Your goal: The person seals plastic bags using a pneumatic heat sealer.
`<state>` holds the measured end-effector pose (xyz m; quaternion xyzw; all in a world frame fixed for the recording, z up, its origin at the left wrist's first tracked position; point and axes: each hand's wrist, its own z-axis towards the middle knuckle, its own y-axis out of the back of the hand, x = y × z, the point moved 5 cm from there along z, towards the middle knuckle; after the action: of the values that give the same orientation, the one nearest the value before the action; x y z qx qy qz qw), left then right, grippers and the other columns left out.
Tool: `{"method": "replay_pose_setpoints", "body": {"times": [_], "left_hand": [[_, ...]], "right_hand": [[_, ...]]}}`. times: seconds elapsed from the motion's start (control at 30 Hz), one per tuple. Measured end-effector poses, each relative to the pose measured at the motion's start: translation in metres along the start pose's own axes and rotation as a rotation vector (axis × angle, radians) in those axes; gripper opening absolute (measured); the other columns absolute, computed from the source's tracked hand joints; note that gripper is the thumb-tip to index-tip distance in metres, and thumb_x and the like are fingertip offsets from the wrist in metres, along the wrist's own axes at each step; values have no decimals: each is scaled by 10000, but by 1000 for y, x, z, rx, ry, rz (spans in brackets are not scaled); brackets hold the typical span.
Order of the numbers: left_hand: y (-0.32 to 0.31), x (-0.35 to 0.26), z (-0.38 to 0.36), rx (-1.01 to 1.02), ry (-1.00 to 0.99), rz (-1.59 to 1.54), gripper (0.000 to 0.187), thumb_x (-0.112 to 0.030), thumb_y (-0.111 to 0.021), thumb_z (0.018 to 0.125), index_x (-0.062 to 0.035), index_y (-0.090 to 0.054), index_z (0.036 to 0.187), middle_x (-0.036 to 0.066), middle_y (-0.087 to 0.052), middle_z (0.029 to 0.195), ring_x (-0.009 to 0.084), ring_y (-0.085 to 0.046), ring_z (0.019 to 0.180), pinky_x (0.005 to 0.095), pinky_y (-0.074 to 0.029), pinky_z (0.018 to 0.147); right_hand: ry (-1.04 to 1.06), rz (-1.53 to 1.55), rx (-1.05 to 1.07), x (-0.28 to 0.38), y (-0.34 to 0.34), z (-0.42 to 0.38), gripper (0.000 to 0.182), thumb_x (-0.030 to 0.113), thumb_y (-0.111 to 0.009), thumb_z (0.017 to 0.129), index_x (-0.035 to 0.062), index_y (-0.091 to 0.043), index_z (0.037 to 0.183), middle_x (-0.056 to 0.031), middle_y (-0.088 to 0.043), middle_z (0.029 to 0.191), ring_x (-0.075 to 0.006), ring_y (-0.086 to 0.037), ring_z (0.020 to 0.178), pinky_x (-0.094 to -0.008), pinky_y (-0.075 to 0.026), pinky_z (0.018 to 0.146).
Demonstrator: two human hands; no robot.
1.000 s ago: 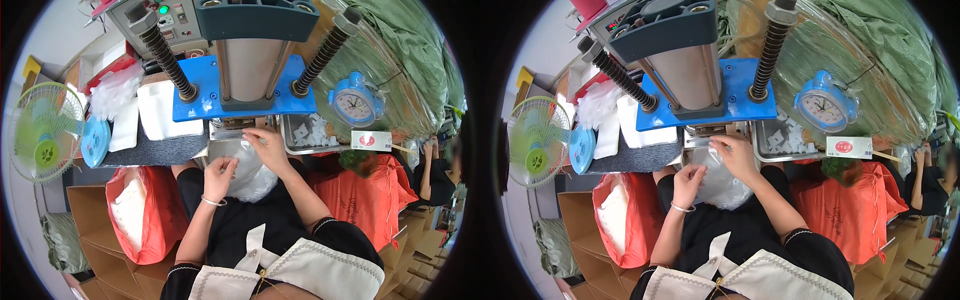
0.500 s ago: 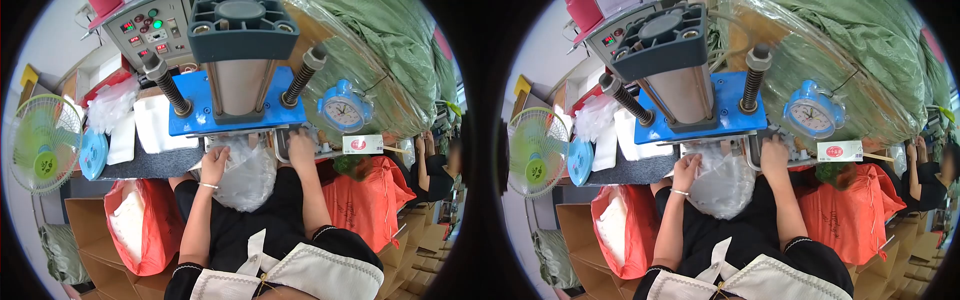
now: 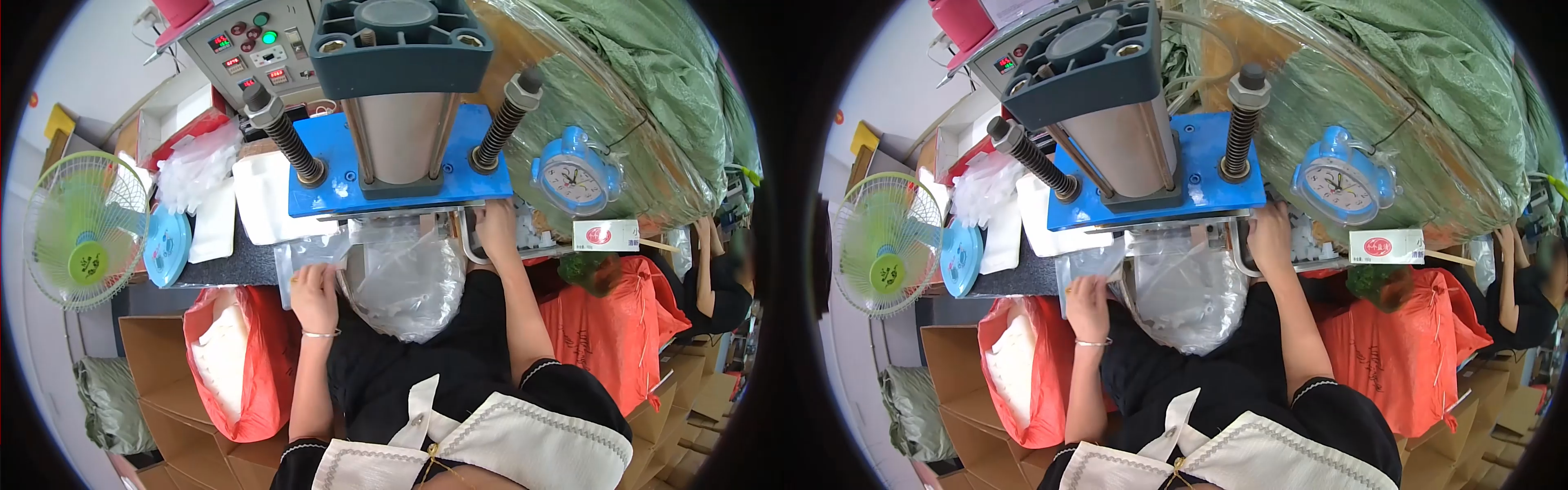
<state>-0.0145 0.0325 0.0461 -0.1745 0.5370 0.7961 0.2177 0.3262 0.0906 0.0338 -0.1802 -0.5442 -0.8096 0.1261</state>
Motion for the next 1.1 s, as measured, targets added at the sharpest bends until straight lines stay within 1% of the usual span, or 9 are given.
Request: {"method": "replay_pose_setpoints", "body": {"times": [0.07, 0.2, 0.37, 0.47, 0.7, 0.77, 0.93, 1.03, 1.1], "left_hand": [[27, -16, 9, 41, 93, -129, 84, -91, -632, 854, -12, -623, 824, 130, -615, 779, 308, -584, 698, 362, -455, 664], [32, -54, 3, 229, 127, -477, 115, -69, -690, 828, 13, -612, 806, 57, -609, 743, 109, -567, 669, 245, -462, 591], [-31, -58, -14, 455, 212, -638, 160, -114, -718, 824, 10, -617, 813, 10, -592, 704, 59, -524, 627, 203, -438, 581], [-53, -49, -23, 490, 436, -853, 166, -141, -703, 850, 12, -638, 836, -7, -594, 681, 44, -515, 600, 192, -430, 561], [-67, -45, -14, 455, 514, -916, 189, -177, -649, 902, 0, -661, 837, -44, -540, 587, 25, -434, 482, 197, -315, 436], [-74, -37, 1, 401, 506, -930, 236, -201, -668, 887, 0, -639, 767, -40, -537, 577, 22, -426, 480, 203, -315, 434], [-99, -26, 20, 462, 538, -868, 313, -265, -659, 891, 7, -640, 737, -30, -539, 571, 24, -456, 494, 203, -345, 450], [-58, -33, 40, 255, 90, -192, 339, -312, -683, 848, 25, -663, 811, 67, -619, 612, 256, -605, 577, 358, -480, 571], [-15, -30, 65, 79, 124, 230, 547, -401, -693, 799, 42, -593, 1104, 207, -603, 1095, 378, -569, 985, 419, -471, 814]], "right_hand": [[-47, 55, -113, 8, 15, -4, 316, -44, -631, 742, -29, -518, 1037, -213, -601, 942, -374, -583, 873, -444, -480, 790], [-347, 1135, 108, 29, 10, -38, 261, 14, -734, 750, 20, -547, 932, -51, -602, 855, -105, -580, 793, -275, -475, 717], [423, 425, 178, 113, 51, -22, 91, 110, -591, 882, 45, -636, 926, -84, -615, 885, -251, -592, 815, -357, -469, 768], [469, 321, 456, 111, 25, -18, 136, 83, -598, 875, 27, -646, 989, -118, -611, 972, -313, -591, 862, -383, -471, 798], [-79, 755, 461, 89, 1, -27, 216, 160, -596, 892, 50, -628, 1074, -134, -621, 936, -304, -608, 844, -362, -484, 758], [-32, 485, 78, 70, 20, -24, 248, 155, -620, 861, 60, -616, 1090, -159, -631, 956, -322, -621, 872, -374, -494, 753], [51, -99, 184, 29, 47, -25, 208, 55, -605, 780, 24, -610, 986, -162, -616, 882, -324, -615, 857, -443, -490, 745], [48, -212, 252, 23, 24, -27, 183, 21, -575, 745, 13, -611, 924, -167, -605, 863, -329, -610, 864, -446, -497, 741], [34, -195, 121, 23, 10, -23, 149, 13, -547, 736, 3, -621, 866, -153, -611, 858, -335, -586, 898, -447, -477, 756]]}}
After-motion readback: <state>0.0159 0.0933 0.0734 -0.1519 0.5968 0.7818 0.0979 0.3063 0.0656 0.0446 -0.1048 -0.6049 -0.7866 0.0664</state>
